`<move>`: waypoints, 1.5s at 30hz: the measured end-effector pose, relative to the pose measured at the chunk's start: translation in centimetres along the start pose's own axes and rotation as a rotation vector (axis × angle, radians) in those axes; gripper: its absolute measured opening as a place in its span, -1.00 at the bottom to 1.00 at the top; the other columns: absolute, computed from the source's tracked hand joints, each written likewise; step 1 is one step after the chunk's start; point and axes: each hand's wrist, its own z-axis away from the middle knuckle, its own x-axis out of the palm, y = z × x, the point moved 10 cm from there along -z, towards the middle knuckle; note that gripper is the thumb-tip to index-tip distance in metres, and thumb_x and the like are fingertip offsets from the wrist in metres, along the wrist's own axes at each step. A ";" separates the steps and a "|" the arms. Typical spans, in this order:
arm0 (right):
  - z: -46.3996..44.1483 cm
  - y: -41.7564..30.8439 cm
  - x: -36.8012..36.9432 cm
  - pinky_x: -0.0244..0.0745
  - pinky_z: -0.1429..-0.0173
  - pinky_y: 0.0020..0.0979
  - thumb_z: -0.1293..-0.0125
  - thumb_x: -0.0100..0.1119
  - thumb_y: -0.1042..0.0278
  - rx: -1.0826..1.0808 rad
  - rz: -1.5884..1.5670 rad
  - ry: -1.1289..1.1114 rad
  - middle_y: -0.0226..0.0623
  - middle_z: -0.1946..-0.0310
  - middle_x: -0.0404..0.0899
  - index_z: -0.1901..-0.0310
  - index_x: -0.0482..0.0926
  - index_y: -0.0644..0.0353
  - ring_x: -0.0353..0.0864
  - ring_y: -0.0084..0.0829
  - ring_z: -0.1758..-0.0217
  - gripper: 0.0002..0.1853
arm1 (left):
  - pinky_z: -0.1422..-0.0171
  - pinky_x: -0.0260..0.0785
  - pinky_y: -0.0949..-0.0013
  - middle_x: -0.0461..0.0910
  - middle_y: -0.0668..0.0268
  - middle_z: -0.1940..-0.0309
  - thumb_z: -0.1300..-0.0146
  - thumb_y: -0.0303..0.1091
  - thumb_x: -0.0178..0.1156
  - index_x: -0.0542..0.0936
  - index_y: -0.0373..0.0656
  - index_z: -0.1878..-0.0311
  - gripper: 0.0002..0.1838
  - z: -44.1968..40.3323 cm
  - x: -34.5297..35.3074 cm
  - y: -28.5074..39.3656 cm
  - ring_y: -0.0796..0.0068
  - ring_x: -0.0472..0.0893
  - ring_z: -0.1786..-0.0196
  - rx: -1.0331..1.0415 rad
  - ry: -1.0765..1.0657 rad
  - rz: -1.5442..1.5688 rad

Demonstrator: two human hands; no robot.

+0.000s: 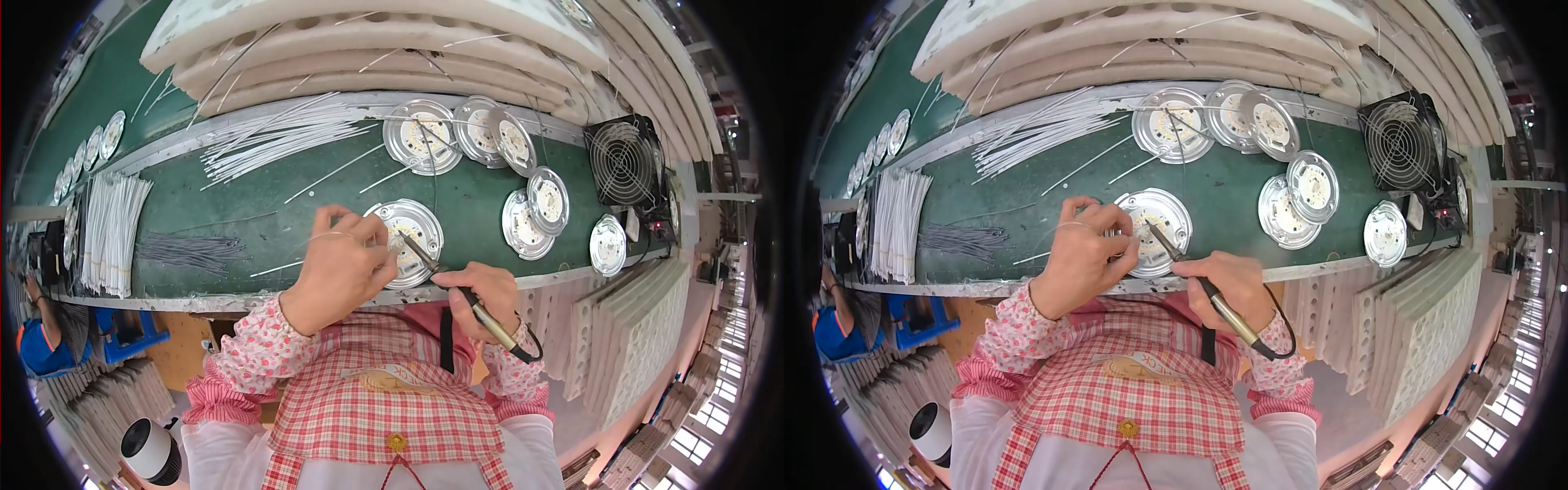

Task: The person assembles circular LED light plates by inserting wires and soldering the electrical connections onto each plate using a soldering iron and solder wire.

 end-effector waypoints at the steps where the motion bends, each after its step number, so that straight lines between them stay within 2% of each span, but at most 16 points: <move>1: 0.1 -0.1 0.1 0.42 0.49 -0.30 -0.16 0.23 0.59 -0.006 0.016 -0.003 -0.19 0.52 0.62 0.15 0.70 0.30 0.53 -0.27 0.60 -0.78 | -0.17 0.30 0.09 0.62 0.42 0.36 -0.11 -0.39 0.37 0.69 -0.14 0.53 -0.87 -0.1 0.0 0.3 0.40 0.60 0.32 0.016 0.017 -0.019; 6: 1.4 0.9 0.3 0.46 0.46 -0.35 -0.27 0.16 0.52 0.063 -0.037 0.104 -0.22 0.52 0.63 0.16 0.70 0.32 0.58 -0.36 0.58 -0.82 | -0.14 0.30 0.11 0.60 0.40 0.35 -0.10 -0.39 0.37 0.67 -0.14 0.53 -0.88 -0.3 0.8 1.4 0.40 0.60 0.25 0.077 0.036 -0.097; 9: 2.8 3.1 0.6 0.45 0.45 -0.41 -0.34 0.09 0.47 0.301 -0.172 0.132 -0.24 0.56 0.61 0.13 0.69 0.31 0.60 -0.45 0.59 -0.80 | -0.15 0.29 0.15 0.58 0.39 0.36 -0.11 -0.37 0.35 0.66 -0.14 0.53 -0.86 -0.5 1.0 1.6 0.40 0.58 0.20 0.103 0.037 -0.143; 11: 3.2 3.6 0.8 0.43 0.46 -0.44 -0.36 0.07 0.46 0.330 -0.215 0.151 -0.26 0.59 0.59 0.10 0.68 0.32 0.59 -0.49 0.60 -0.79 | -0.15 0.30 0.16 0.57 0.39 0.34 -0.11 -0.37 0.35 0.65 -0.13 0.52 -0.87 -0.4 1.3 1.6 0.40 0.58 0.18 0.123 0.032 -0.161; 14: 3.6 4.1 1.0 0.41 0.47 -0.46 -0.39 0.05 0.46 0.358 -0.275 0.192 -0.31 0.61 0.57 0.08 0.67 0.33 0.57 -0.54 0.61 -0.78 | -0.15 0.33 0.15 0.60 0.36 0.19 -0.10 -0.37 0.35 0.69 -0.17 0.31 -0.88 0.0 1.4 1.4 0.37 0.59 0.09 0.142 -0.012 -0.192; 17: 3.8 4.3 1.0 0.41 0.46 -0.48 -0.40 0.04 0.46 0.381 -0.279 0.192 -0.35 0.61 0.56 0.05 0.65 0.34 0.55 -0.57 0.60 -0.77 | -0.14 0.35 0.15 0.58 0.30 0.01 -0.08 -0.40 0.33 0.67 -0.20 -0.01 -0.63 1.2 0.5 0.6 0.32 0.58 -0.02 0.139 0.010 -0.207; 20: 4.1 4.2 1.4 0.43 0.40 -0.50 -0.43 0.04 0.45 0.438 -0.278 0.163 -0.34 0.58 0.56 0.00 0.63 0.34 0.56 -0.60 0.55 -0.75 | -0.09 0.36 0.18 0.57 0.29 -0.05 -0.02 -0.48 0.34 0.62 -0.14 -0.23 -0.41 2.3 1.1 0.3 0.30 0.57 -0.01 0.200 -0.025 -0.264; 21: 4.2 4.1 1.5 0.44 0.38 -0.50 -0.44 0.04 0.44 0.459 -0.281 0.151 -0.33 0.56 0.57 -0.03 0.62 0.33 0.56 -0.61 0.54 -0.75 | -0.08 0.37 0.19 0.57 0.28 -0.06 -0.02 -0.47 0.33 0.62 -0.15 -0.23 -0.41 2.4 1.3 0.3 0.30 0.57 -0.03 0.205 -0.038 -0.288; 24: 4.4 4.4 1.0 0.48 0.30 -0.48 -0.41 0.19 0.40 0.553 -0.401 0.145 -0.23 0.44 0.62 -0.07 0.61 0.31 0.62 -0.50 0.42 -0.73 | -0.08 0.38 0.20 0.56 0.28 -0.07 -0.03 -0.47 0.32 0.62 -0.16 -0.24 -0.41 2.5 1.5 0.7 0.29 0.56 -0.08 0.218 -0.056 -0.348; 27: 2.1 3.2 0.7 0.54 0.01 -0.28 -0.22 0.46 0.23 0.302 0.053 0.182 -0.09 0.17 0.63 -0.21 0.53 0.27 0.65 -0.25 0.11 -0.44 | -0.09 0.38 0.20 0.56 0.28 -0.08 -0.03 -0.46 0.32 0.62 -0.17 -0.23 -0.42 2.4 1.5 1.1 0.30 0.55 -0.08 0.230 -0.062 -0.381; 30: -0.8 0.1 3.3 0.37 -0.30 -0.02 0.02 0.61 0.10 0.130 0.467 0.124 0.02 -0.11 0.51 -0.36 0.39 0.21 0.49 -0.01 -0.20 -0.09 | -0.11 0.37 0.19 0.56 0.28 -0.08 -0.03 -0.44 0.32 0.62 -0.16 -0.23 -0.42 2.3 1.5 1.1 0.30 0.55 -0.11 0.227 -0.080 -0.413; 33: -0.7 1.4 4.5 0.16 -0.46 0.11 0.12 0.63 0.01 0.161 0.409 0.103 0.04 -0.24 0.40 -0.44 0.29 0.18 0.37 0.07 -0.34 0.07 | -0.17 0.34 0.14 0.56 0.28 -0.11 -0.06 -0.43 0.33 0.63 -0.10 -0.24 -0.43 1.8 1.0 0.9 0.25 0.54 -0.14 0.183 -0.075 -0.387; 36: -2.1 1.2 2.6 0.22 -0.44 0.07 0.17 0.66 -0.05 0.015 0.582 0.158 0.01 -0.23 0.45 -0.42 0.30 0.20 0.41 0.09 -0.30 0.11 | -0.24 0.30 0.11 0.57 0.27 -0.16 -0.11 -0.44 0.34 0.63 -0.04 -0.25 -0.45 0.4 -0.9 -0.3 0.19 0.54 -0.17 0.082 0.008 -0.259; 40: -5.1 4.3 -2.1 0.06 -0.53 0.22 0.04 0.64 0.05 -0.075 0.883 0.296 0.03 -0.29 0.43 -0.39 0.35 0.13 0.32 0.09 -0.47 -0.04 | -0.27 0.27 0.16 0.58 0.27 -0.18 -0.17 -0.46 0.35 0.63 -0.03 -0.24 -0.49 0.3 -4.1 -2.8 0.17 0.55 -0.18 -0.036 0.156 -0.242; 42: -4.9 5.4 -5.0 0.01 -0.54 0.23 0.05 0.63 0.06 0.001 0.852 0.403 -0.03 -0.25 0.45 -0.39 0.36 0.09 0.25 0.10 -0.53 -0.04 | -0.24 0.28 0.19 0.60 0.27 -0.14 -0.18 -0.45 0.36 0.64 -0.04 -0.23 -0.51 0.6 -6.0 -3.9 0.21 0.57 -0.16 -0.057 0.186 -0.291; 45: -2.2 6.3 -8.9 0.08 -0.55 0.06 0.08 0.68 0.17 0.060 0.658 0.462 -0.05 -0.33 0.44 -0.40 0.33 0.17 0.28 0.09 -0.51 -0.01 | -0.19 0.29 0.22 0.62 0.24 -0.07 -0.20 -0.45 0.36 0.65 -0.07 -0.17 -0.58 3.3 -8.5 -7.5 0.21 0.59 -0.12 -0.191 0.150 -0.342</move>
